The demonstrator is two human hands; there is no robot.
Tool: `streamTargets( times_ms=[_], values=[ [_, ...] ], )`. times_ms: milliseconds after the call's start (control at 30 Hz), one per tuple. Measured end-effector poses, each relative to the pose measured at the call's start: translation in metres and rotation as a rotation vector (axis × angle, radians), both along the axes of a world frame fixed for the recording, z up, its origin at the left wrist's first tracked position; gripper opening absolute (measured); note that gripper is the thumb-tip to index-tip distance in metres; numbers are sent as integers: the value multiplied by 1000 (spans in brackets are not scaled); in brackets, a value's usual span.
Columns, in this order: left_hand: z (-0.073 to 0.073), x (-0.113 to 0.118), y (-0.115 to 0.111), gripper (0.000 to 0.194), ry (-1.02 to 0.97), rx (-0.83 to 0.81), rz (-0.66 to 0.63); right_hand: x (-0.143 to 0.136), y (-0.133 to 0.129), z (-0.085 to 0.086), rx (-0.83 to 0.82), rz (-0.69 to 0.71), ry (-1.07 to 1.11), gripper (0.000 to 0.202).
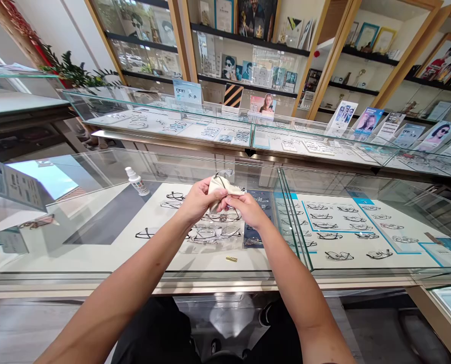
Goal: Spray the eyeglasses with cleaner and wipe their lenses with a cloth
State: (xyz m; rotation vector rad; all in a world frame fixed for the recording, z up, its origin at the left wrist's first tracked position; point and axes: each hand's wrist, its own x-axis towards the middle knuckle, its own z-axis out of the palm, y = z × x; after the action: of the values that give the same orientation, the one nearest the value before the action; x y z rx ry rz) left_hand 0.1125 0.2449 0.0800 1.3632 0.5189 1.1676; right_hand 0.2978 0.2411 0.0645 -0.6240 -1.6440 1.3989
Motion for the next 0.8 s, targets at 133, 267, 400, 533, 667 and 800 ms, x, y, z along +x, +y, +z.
streamTargets(
  times_ms=[133,267,400,533,667,800],
  values=[
    [-6,8,-1,46,-28,-6,131,-5,-3,0,45,19,-42,40],
    [-7,3,4,57,-17,-5,58,-2,-3,1,-10,-16,24,36],
    [-3,-4,7,47,-12,-45,-97,5,-2,5,-71,-77,80,31],
    [-2,-3,5,41,-23,-4,-66,4,-1,4,-62,-41,91,32],
    [-5,3,1,41,-31,17,39,-1,-1,0,2,10,31,40],
    [-5,8,-4,50,-34,4,158,-8,-5,0,20,6,9,43]
  ],
)
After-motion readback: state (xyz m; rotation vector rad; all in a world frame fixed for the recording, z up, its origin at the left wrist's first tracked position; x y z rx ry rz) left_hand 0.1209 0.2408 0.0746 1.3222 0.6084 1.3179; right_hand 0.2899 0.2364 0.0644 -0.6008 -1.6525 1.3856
